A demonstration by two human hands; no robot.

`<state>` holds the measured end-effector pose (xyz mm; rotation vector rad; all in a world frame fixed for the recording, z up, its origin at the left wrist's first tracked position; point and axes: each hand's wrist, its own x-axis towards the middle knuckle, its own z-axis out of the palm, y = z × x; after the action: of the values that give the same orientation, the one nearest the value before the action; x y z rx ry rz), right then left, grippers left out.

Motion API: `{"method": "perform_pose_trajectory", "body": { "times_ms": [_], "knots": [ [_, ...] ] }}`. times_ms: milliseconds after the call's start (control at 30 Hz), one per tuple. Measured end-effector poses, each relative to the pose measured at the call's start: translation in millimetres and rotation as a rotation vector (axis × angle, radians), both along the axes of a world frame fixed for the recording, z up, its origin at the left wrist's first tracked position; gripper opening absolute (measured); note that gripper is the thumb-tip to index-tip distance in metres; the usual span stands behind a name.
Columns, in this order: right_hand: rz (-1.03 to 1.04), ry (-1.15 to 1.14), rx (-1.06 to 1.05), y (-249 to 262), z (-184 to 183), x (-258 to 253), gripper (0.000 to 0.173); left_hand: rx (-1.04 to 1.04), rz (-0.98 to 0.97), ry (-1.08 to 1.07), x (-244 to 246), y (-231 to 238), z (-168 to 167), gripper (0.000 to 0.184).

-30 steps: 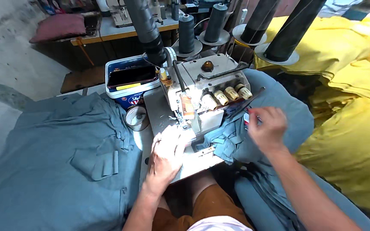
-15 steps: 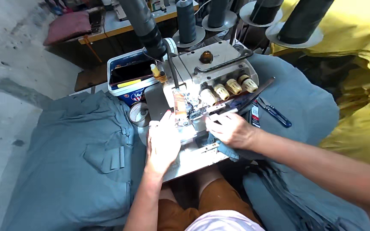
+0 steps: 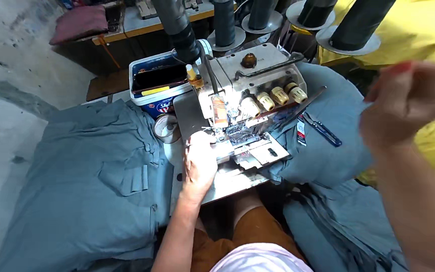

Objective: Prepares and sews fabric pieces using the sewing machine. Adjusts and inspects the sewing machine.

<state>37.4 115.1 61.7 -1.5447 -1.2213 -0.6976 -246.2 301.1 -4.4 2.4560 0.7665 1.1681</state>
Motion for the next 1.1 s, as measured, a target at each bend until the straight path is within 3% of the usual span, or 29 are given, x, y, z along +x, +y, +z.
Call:
{"method": "perform_pose_trajectory", "body": {
  "times_ms": [33, 133, 233, 367, 467, 533, 600, 733, 800, 900, 1100],
  "knots": [
    [-0.042, 0.202, 0.013, 10, 3, 24, 0.026, 0.004, -0.017, -0.005, 0, 0, -1, 0.017],
    [-0.075, 0.765, -0.21, 32, -6, 64, 0.036, 0.034, -0.051, 0.046, -2, 2, -1, 0.025],
    [-0.062, 0.926, -0.242, 46, -18, 70, 0.04, 0.024, -0.083, 0.109, -3, 3, 2, 0.03],
    [-0.023, 0.386, 0.185, 45, 4, 39, 0.023, 0.055, -0.093, 0.092, -3, 5, -7, 0.035],
    [0.188, 0.02, 0.213, 55, 43, -24, 0.02, 0.026, -0.095, 0.063, 0, 1, 2, 0.03],
    [0.304, -0.115, 0.029, 73, 69, -59, 0.027, -0.022, -0.124, 0.067, -1, -5, 17, 0.026],
    [0.406, -0.167, -0.232, 104, 96, -84, 0.031, -0.008, -0.12, 0.066, -1, -3, 10, 0.031],
    [0.374, -0.231, -1.062, 180, 146, -109, 0.062, 0.016, -0.114, 0.075, -2, 4, -8, 0.037],
    [0.332, -0.374, -1.33, 211, 154, -117, 0.052, 0.003, -0.121, 0.068, -4, 4, -6, 0.037],
    [0.315, -0.453, -1.477, 223, 163, -125, 0.034, -0.051, -0.15, 0.085, -10, -1, 7, 0.031],
    [0.251, -0.527, -1.53, 228, 173, -138, 0.029, -0.061, -0.115, 0.199, -4, -3, 7, 0.031]
  ]
}}
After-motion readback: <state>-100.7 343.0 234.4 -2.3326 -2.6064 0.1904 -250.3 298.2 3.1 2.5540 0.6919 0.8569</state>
